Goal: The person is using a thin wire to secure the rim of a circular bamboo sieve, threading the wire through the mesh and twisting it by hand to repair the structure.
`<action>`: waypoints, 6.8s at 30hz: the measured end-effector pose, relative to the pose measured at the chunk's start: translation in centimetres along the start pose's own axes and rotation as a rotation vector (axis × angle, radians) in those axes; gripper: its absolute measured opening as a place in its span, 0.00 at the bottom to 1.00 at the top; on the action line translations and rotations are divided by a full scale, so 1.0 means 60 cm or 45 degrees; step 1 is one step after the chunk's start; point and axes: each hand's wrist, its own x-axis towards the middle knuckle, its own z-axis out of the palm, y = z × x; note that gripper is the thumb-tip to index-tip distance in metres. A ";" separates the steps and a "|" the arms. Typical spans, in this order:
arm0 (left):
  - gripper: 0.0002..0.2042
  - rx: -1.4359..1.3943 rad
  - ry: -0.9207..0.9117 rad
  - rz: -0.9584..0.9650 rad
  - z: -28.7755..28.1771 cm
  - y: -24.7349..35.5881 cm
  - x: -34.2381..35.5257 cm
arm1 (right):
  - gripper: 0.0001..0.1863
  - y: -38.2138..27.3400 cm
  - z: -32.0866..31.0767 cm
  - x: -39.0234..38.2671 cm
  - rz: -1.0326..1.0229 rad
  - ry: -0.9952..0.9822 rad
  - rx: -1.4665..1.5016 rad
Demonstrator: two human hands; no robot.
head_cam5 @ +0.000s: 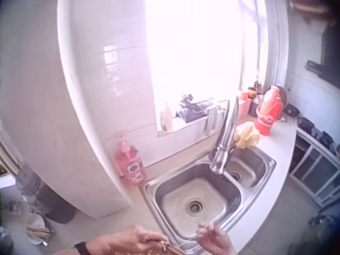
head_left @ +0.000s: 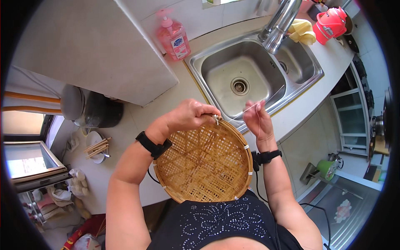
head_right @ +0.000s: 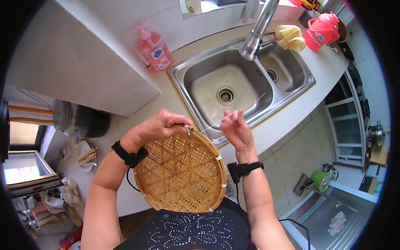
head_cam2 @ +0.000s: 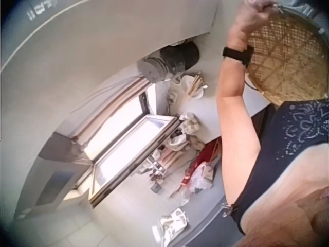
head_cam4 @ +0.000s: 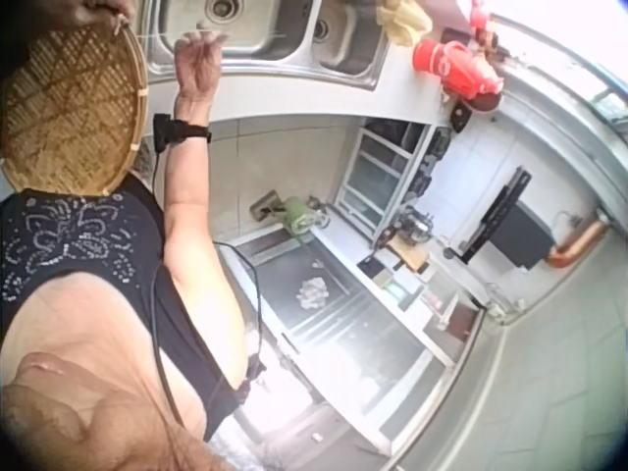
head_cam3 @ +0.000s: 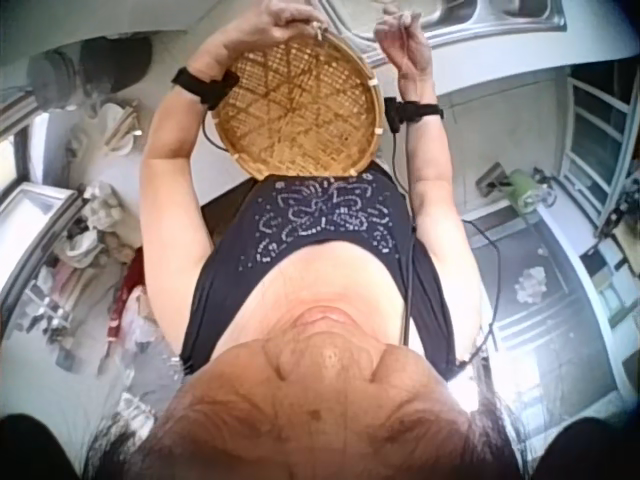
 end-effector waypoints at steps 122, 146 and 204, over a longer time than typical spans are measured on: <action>0.11 0.072 0.815 -0.095 0.017 0.089 -0.040 | 0.20 -0.168 0.261 -0.039 -0.105 -0.085 -2.298; 0.10 0.111 0.670 0.118 0.046 0.070 -0.018 | 0.10 -0.029 0.144 0.022 0.363 -0.189 -1.352; 0.11 0.503 1.069 -0.657 0.081 -0.246 -0.155 | 0.08 0.011 0.069 -0.158 0.542 0.132 -1.422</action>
